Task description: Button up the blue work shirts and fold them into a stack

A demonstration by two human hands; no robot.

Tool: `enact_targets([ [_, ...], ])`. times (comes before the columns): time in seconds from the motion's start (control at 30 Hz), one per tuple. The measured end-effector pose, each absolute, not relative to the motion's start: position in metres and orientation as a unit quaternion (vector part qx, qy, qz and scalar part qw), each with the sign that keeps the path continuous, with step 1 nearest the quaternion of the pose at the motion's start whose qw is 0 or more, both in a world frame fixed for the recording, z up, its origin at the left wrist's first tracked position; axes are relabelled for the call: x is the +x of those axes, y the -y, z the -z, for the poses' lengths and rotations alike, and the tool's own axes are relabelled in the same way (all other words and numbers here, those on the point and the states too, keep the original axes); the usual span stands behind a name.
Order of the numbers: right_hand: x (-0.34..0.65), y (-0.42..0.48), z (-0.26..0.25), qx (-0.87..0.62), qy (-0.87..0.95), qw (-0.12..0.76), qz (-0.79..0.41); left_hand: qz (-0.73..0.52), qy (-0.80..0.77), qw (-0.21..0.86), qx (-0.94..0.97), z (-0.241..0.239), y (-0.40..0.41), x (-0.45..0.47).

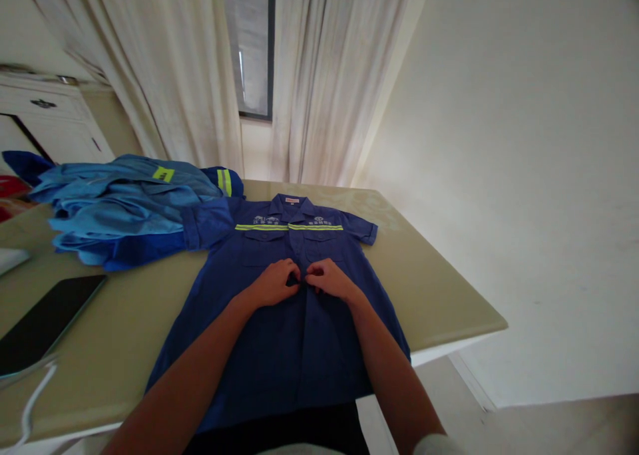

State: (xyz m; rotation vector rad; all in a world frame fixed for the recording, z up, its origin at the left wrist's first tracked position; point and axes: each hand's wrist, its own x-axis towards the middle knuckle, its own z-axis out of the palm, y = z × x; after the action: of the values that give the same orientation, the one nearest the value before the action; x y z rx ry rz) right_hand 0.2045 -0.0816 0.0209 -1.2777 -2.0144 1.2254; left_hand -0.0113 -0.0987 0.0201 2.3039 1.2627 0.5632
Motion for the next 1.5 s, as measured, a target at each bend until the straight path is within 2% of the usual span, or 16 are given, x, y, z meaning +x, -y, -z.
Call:
enact_targets([
  [0.17, 0.203, 0.081, -0.02, -0.476, 0.722, 0.251, -0.435, -0.225, -0.454, 0.246, 0.826, -0.024, 0.101, -0.013],
  [0.43, 0.199, 0.083, -0.02, -0.432, 0.671, 0.249, -0.549, -0.237, -0.416, 0.199, 0.855, -0.028, 0.109, -0.012],
  [0.63, 0.199, 0.079, -0.011, -0.402, 0.733, 0.29, -0.466, -0.25, -0.422, 0.239, 0.838, -0.02, 0.103, -0.013],
  [0.87, 0.194, 0.08, -0.011, -0.434, 0.763, 0.256, -0.404, -0.291, -0.43, 0.375, 0.768, -0.022, 0.099, -0.018],
  [1.1, 0.194, 0.083, -0.018, -0.427, 0.795, 0.233, -0.361, -0.255, -0.421, 0.402, 0.772, -0.023, 0.093, -0.024],
  [1.3, 0.194, 0.086, -0.023, -0.405, 0.824, 0.225, -0.325, -0.205, -0.453, 0.394, 0.773, -0.024, 0.089, -0.029],
  [1.5, 0.189, 0.086, -0.017, -0.432, 0.809, 0.243, -0.315, -0.194, -0.464, 0.285, 0.816, -0.023, 0.09, -0.031],
])
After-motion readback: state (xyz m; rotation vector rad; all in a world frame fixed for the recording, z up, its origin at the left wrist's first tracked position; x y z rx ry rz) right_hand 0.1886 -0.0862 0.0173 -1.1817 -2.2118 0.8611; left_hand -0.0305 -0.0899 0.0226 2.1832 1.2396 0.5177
